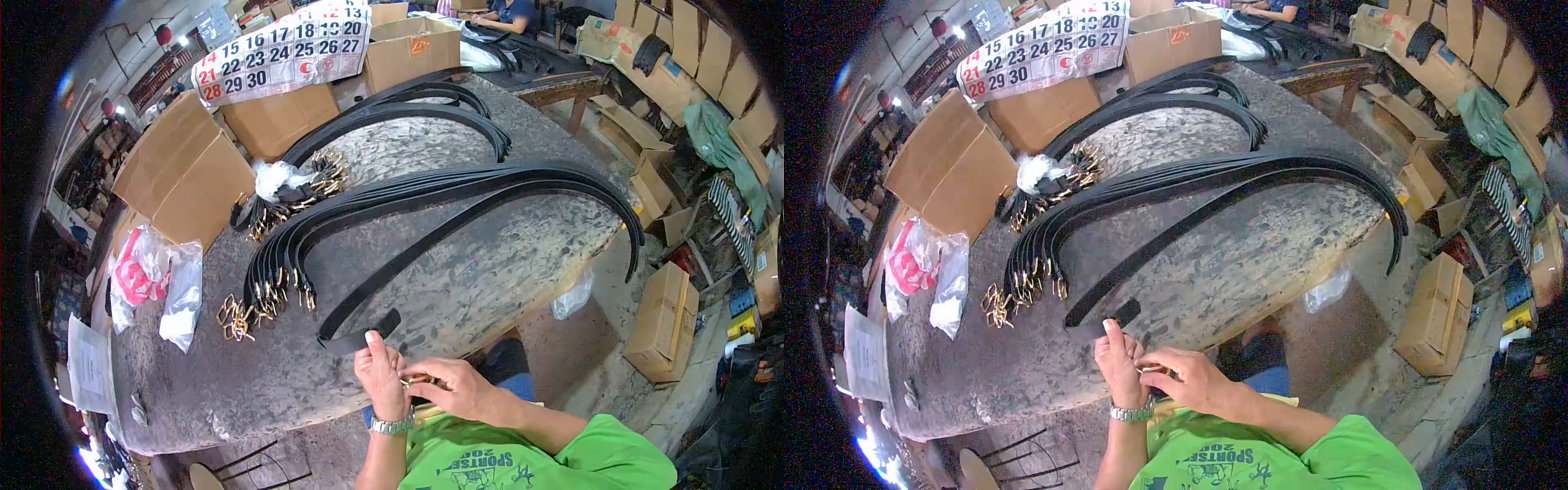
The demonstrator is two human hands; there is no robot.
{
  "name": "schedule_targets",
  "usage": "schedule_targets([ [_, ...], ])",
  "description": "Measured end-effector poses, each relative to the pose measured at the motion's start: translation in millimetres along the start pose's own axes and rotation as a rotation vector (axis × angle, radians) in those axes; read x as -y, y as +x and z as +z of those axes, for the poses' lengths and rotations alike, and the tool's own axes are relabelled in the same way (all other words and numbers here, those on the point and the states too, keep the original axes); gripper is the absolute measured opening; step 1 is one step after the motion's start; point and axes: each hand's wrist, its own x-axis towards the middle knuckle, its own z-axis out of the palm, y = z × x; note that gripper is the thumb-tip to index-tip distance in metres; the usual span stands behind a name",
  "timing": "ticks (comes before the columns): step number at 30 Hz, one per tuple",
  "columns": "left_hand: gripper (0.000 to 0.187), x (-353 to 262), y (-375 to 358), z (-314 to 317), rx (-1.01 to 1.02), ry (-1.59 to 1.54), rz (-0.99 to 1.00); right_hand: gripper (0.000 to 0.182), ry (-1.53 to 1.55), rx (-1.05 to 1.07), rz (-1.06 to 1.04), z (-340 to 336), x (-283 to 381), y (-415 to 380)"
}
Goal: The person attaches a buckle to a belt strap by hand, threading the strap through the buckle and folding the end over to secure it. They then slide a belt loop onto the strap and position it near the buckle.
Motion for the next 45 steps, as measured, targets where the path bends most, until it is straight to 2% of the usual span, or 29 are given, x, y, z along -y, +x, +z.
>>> schedule_targets([
  [1, 0.039, 0, -1, 0, -0.010, 0.001, -0.001, 0.027, 0.005, 0.008, 0.004, 0, -1, -2],
  [3, 0.041, 1, -3, 4, -0.036, 0.059, 0.007, 0.022, -0.264, 0.024, 0.018, -2, -3, -3],
  [4, 0.041, 3, -4, 6, -0.054, 0.046, -0.005, 0.018, -0.314, -0.003, -0.048, 2, -12, -3],
  [9, 0.034, 6, -2, -5, 0.030, 0.007, -0.007, 0.015, -0.234, -0.008, -0.018, -1, -21, -8],
  [11, 0.027, -8, 0, -1, -0.099, -0.051, -0.076, 0.016, -0.118, -0.034, 0.115, -13, -24, -8],
  [12, 0.023, -23, -3, -2, -0.057, -0.107, -0.172, 0.016, -0.094, -0.077, 0.128, -20, -29, -7],
  [13, 0.023, -26, 0, -10, -0.050, -0.116, -0.152, 0.016, -0.070, -0.121, 0.139, -26, -35, -6],
  [14, 0.026, -26, 1, -22, 0.060, -0.083, -0.207, 0.016, -0.031, -0.149, 0.221, -30, -42, -4],
  [16, 0.024, -26, -4, -31, 0.253, -0.128, -0.256, 0.017, -0.040, -0.141, 0.234, -34, -44, 2],
  [19, 0.021, -24, -10, -29, 0.337, 0.020, -0.354, 0.016, -0.012, -0.101, 0.332, -28, -34, 6],
  [21, 0.019, -27, -14, -27, 0.377, 0.015, -0.360, 0.013, -0.067, -0.094, 0.093, -21, -37, 7],
  [26, 0.017, -26, -15, -38, 0.399, 0.042, -0.446, 0.025, -0.007, -0.053, 0.095, -20, -40, 6],
  [28, 0.018, -27, -20, -36, 0.392, 0.042, -0.440, 0.019, 0.187, -0.030, 0.385, -22, -33, 7],
  [33, 0.021, -19, -11, -44, 0.442, 0.001, -0.472, 0.014, 0.160, -0.008, 0.229, -20, -45, 3],
  [35, 0.025, -16, -5, -48, 0.515, -0.077, -0.542, 0.015, 0.152, 0.020, 0.186, -21, -44, 3],
  [38, 0.029, -19, -10, -41, 0.468, -0.127, -0.549, 0.017, 0.078, 0.041, 0.154, -25, -34, 7],
  [40, 0.030, -24, -14, -35, 0.478, -0.143, -0.554, 0.023, -0.019, 0.027, -0.008, -25, -29, 11],
  [41, 0.031, -26, -14, -34, 0.490, -0.161, -0.563, 0.023, -0.015, 0.030, -0.011, -23, -24, 13],
  [43, 0.031, -19, -8, -41, 0.484, -0.165, -0.528, 0.029, 0.306, -0.047, 0.066, -15, -16, 17],
  [45, 0.032, -15, -7, -47, 0.477, -0.170, -0.499, 0.031, 0.272, -0.083, 0.083, -12, -32, 13],
])
